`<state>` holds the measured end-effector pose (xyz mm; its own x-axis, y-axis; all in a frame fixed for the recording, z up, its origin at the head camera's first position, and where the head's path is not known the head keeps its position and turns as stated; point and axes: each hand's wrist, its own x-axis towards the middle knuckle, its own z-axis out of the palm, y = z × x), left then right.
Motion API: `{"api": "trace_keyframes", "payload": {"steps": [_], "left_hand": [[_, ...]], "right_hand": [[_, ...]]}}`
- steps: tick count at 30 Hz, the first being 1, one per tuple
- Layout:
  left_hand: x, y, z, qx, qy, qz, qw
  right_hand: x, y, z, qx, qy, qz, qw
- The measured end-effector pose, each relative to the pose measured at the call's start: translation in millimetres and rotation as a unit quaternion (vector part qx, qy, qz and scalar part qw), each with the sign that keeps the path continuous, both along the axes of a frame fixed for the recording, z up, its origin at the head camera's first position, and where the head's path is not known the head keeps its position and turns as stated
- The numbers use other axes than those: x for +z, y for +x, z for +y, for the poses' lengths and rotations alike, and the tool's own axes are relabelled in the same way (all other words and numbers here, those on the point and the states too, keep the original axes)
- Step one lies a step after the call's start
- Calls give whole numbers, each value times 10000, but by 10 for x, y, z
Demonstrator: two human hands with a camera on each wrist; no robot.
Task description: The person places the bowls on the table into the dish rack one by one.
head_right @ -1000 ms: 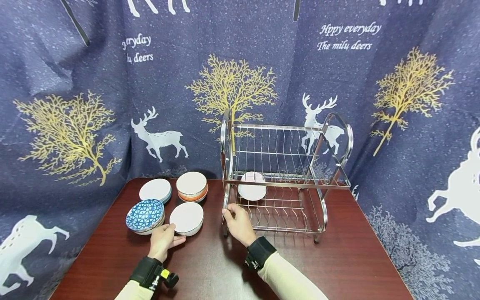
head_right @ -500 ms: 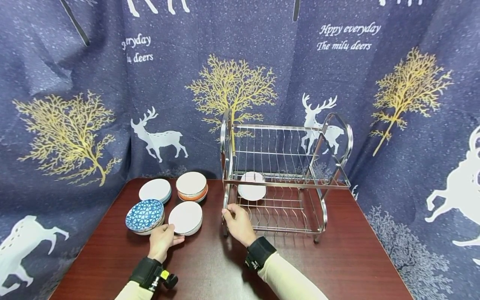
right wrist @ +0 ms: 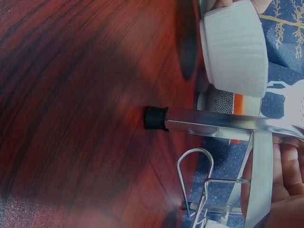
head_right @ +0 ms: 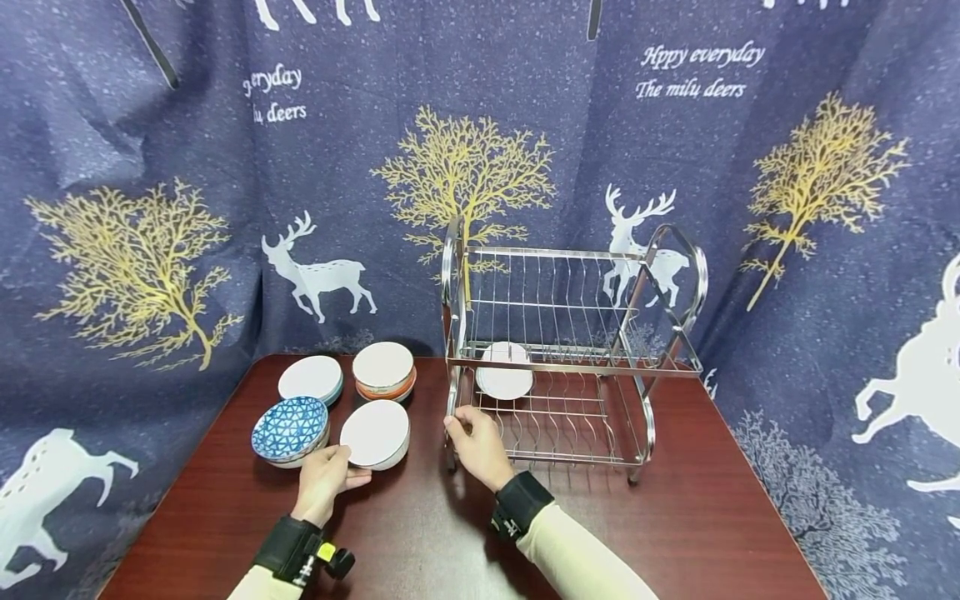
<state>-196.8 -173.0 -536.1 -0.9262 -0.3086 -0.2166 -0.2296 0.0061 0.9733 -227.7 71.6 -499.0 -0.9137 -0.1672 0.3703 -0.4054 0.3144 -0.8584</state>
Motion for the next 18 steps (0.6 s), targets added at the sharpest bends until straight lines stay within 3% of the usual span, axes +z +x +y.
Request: {"api": "trace_keyframes", "payload": {"steps": [10,14,18], "left_hand": [[172,90,85,-186,-73,328,9993],[261,122,141,-260,-134,467,9985],[392,172,196,-346,-158,569,9977]], "right_hand": [[-204,-123,58,-37,107,-60,9999],[-209,-126,67,-41,74,-15,10000],[-120,-99,61,-59,-213,-299,9993]]}}
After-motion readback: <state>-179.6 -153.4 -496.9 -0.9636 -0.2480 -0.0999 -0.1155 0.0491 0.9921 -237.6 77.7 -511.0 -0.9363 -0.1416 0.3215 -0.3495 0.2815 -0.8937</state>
